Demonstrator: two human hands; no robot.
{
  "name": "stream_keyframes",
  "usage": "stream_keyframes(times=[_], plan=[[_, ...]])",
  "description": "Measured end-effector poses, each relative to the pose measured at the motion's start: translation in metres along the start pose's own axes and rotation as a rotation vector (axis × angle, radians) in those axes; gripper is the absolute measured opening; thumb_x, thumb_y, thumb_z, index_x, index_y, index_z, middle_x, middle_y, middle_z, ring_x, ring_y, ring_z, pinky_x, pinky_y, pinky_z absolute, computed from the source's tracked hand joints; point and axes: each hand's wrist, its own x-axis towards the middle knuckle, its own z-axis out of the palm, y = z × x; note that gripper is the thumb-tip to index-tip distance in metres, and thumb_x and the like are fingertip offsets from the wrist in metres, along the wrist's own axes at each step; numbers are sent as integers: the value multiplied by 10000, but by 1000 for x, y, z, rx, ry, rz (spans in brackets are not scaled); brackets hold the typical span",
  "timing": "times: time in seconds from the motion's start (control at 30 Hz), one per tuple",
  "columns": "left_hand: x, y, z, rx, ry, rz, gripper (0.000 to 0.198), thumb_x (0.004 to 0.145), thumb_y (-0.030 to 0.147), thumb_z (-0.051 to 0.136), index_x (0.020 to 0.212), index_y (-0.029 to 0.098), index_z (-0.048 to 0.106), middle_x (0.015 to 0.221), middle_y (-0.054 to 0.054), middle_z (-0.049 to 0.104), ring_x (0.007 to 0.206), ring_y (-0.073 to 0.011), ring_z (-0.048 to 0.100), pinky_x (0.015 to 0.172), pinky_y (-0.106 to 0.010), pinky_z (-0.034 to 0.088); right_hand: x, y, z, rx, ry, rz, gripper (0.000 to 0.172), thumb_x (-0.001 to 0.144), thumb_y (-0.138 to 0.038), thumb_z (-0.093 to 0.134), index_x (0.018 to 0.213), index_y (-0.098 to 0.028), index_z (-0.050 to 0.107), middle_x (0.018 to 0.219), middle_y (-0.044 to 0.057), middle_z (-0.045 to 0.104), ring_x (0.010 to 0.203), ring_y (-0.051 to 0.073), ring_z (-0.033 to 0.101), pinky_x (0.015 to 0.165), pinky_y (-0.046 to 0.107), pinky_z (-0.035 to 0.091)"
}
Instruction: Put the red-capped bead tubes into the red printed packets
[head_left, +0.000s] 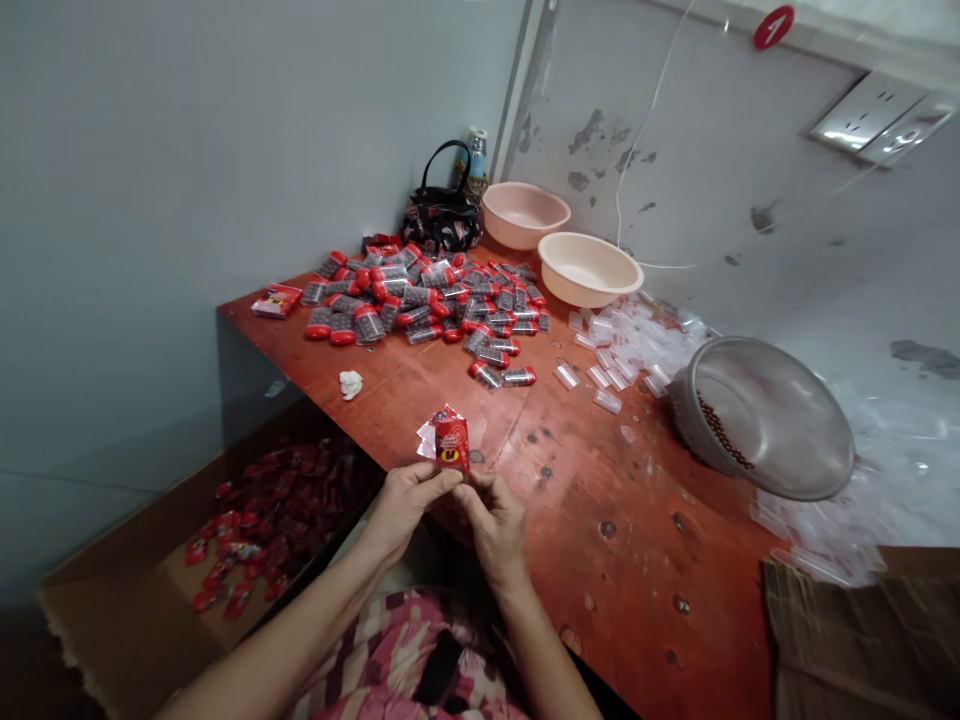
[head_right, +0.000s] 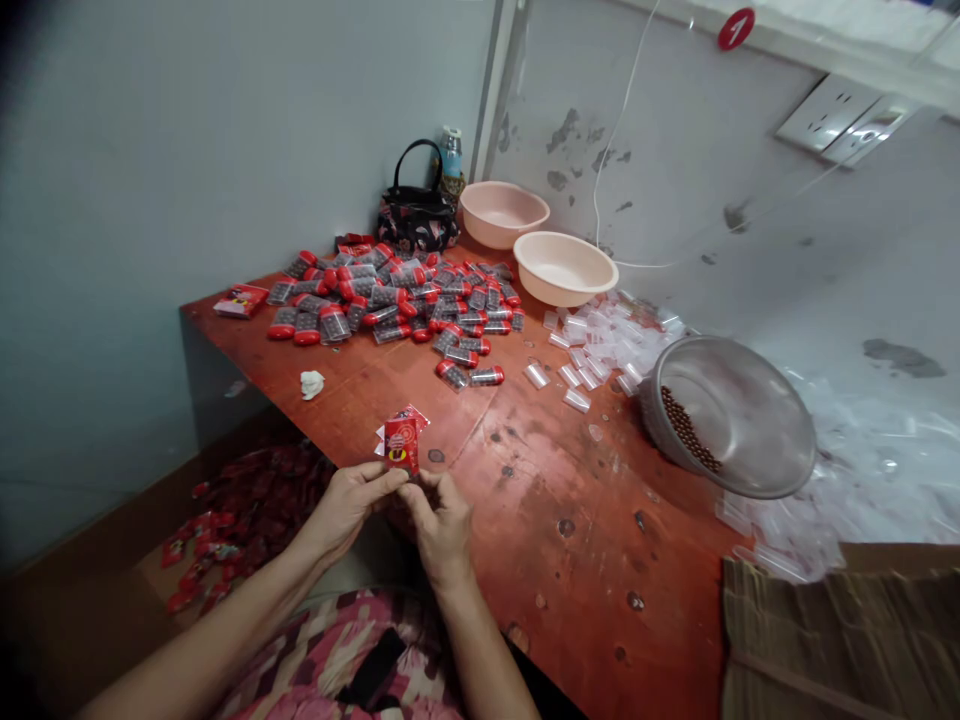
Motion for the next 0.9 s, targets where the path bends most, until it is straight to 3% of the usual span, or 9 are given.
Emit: stream_keyframes(times=[0.1, 0.27, 0.47, 0.73, 0.83, 0.9], plan=[[1, 1, 3, -48, 38, 46, 158, 641, 262, 667, 679, 109, 661, 615, -32, 633, 552, -136, 560, 570, -261, 458, 4, -2, 1, 134, -45, 90, 150, 692, -276, 635, 798, -174, 607, 626, -27, 601, 451, 85, 499, 452, 209, 425], [-4, 8, 5, -167, 9, 49, 151, 678, 239, 642, 724, 96, 659, 662, -43, 636, 599, -128, 563, 590, -245, 467, 1, -6, 2, 208, -141, 114, 235, 674, -232, 657, 899, -178, 618, 766, -1, 651, 627, 120, 582, 636, 258, 481], [-14, 8, -5, -217, -85, -51, 122, 689, 203, 636, 686, 82, 649, 645, -44, 631, 559, -115, 560, 581, -250, 475, 1, -2, 12, 305, -115, 162, 181, 623, -204, 699, 718, -169, 549, 537, -57, 584, 433, 73, 516, 451, 188, 429], [-21, 13, -30, -209, -138, -130, 145, 679, 192, 646, 728, 58, 674, 734, -100, 671, 705, -173, 618, 744, -307, 487, 21, 4, 30, 230, -236, 185, 201, 617, -214, 689, 624, -164, 494, 421, -90, 492, 320, 46, 413, 337, 152, 311], [-22, 14, -40, -228, -85, -139, 165, 652, 195, 670, 752, 63, 678, 810, -119, 680, 776, -203, 625, 786, -336, 481, 24, 3, 42, 174, -260, 179, 217, 624, -240, 684, 596, -163, 483, 393, -99, 450, 314, 37, 369, 330, 148, 278], [-25, 14, -51, -299, 24, -62, 200, 660, 219, 664, 800, 76, 671, 889, -129, 676, 838, -221, 620, 804, -347, 479, 22, 0, 46, 146, -284, 170, 201, 624, -251, 683, 640, -165, 502, 421, -94, 468, 333, 42, 386, 343, 151, 292]])
